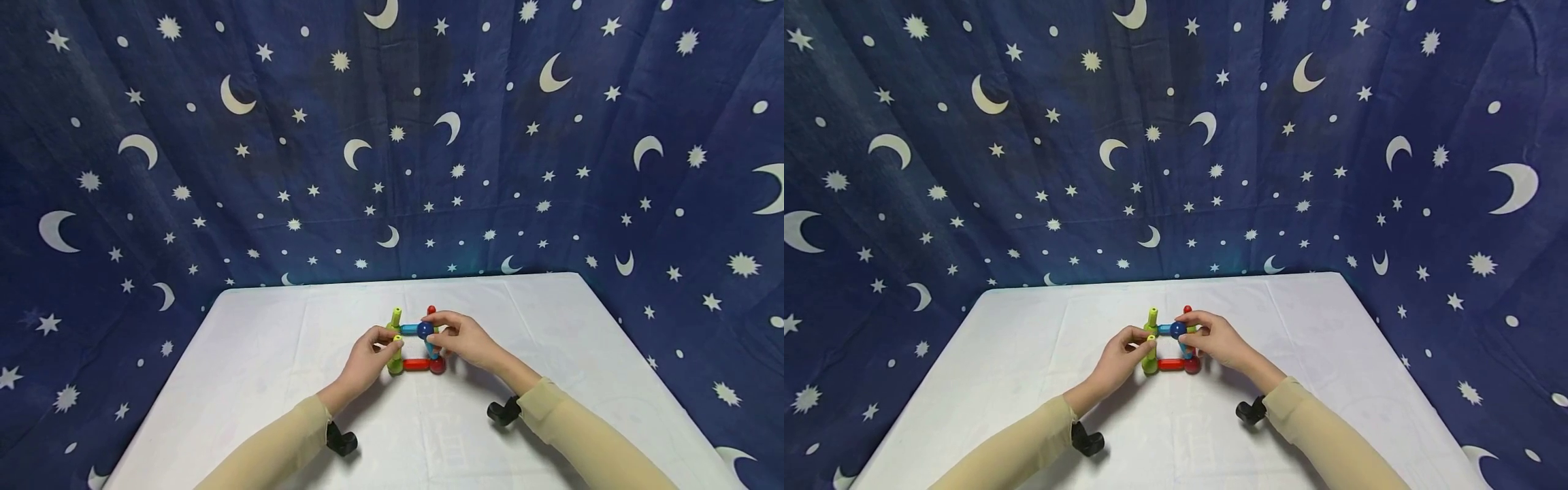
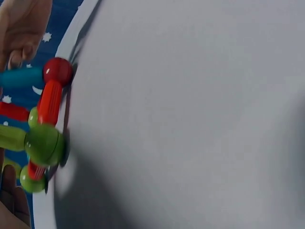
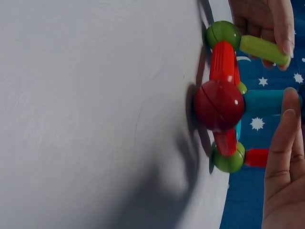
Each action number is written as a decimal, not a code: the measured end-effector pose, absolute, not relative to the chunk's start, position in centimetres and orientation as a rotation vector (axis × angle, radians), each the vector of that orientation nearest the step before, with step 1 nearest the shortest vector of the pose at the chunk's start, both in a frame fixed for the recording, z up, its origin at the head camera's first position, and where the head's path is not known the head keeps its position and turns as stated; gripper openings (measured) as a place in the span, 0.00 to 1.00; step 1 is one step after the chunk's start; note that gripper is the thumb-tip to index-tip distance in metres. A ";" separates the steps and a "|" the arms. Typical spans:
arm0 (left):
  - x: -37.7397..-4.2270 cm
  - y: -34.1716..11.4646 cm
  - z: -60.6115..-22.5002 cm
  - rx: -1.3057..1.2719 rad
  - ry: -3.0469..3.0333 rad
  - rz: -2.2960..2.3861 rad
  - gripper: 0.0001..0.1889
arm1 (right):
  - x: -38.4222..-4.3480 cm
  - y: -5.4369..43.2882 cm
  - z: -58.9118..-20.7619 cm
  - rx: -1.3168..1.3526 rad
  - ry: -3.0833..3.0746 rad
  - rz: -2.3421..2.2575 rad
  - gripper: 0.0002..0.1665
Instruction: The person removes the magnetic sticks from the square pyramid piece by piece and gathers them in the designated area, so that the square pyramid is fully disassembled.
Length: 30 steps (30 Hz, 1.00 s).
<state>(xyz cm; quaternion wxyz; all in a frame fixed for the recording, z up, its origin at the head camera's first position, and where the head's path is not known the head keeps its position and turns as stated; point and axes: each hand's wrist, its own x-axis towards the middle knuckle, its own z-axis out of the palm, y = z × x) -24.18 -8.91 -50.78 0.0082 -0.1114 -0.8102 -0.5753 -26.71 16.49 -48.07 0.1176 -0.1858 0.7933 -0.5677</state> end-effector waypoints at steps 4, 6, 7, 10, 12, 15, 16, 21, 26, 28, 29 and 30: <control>-24.0 -10.0 -50.6 -0.302 -2.545 -1.782 0.12 | -26.5 17.4 -47.9 -0.525 2.372 -1.661 0.26; -23.9 -10.5 -50.7 -0.291 -2.544 -1.780 0.12 | -26.5 17.9 -47.9 -0.515 2.392 -1.666 0.28; -23.8 -10.7 -50.7 -0.282 -2.541 -1.784 0.12 | -26.4 18.1 -47.9 -0.517 2.402 -1.667 0.29; -23.7 -11.3 -51.0 -0.281 -2.528 -1.787 0.12 | -26.3 18.8 -48.0 -0.540 2.431 -1.662 0.31; -23.6 -11.5 -51.1 -0.286 -2.525 -1.791 0.12 | -26.1 19.3 -48.0 -0.557 2.454 -1.644 0.30; -23.4 -11.8 -51.0 -0.292 -2.539 -1.779 0.13 | -25.8 20.0 -48.0 -0.557 2.481 -1.620 0.26; -23.2 -11.8 -50.9 -0.293 -2.541 -1.771 0.14 | -25.7 20.2 -48.0 -0.547 2.485 -1.614 0.26; -22.5 -12.1 -50.1 -0.338 -2.452 -1.695 0.15 | -25.4 21.0 -48.0 -0.513 2.482 -1.606 0.24; -21.5 -10.6 -48.7 -0.521 -2.382 -1.686 0.12 | -25.2 21.7 -48.2 -0.487 2.474 -1.632 0.25; -21.0 -9.4 -48.4 -0.574 -2.437 -1.725 0.11 | -25.2 21.8 -48.2 -0.486 2.459 -1.661 0.25; -20.8 -8.7 -48.3 -0.589 -2.468 -1.757 0.12 | -25.2 21.7 -48.3 -0.485 2.454 -1.674 0.25; -20.7 -8.0 -48.4 -0.594 -2.498 -1.796 0.12 | -25.2 21.7 -48.4 -0.487 2.449 -1.683 0.26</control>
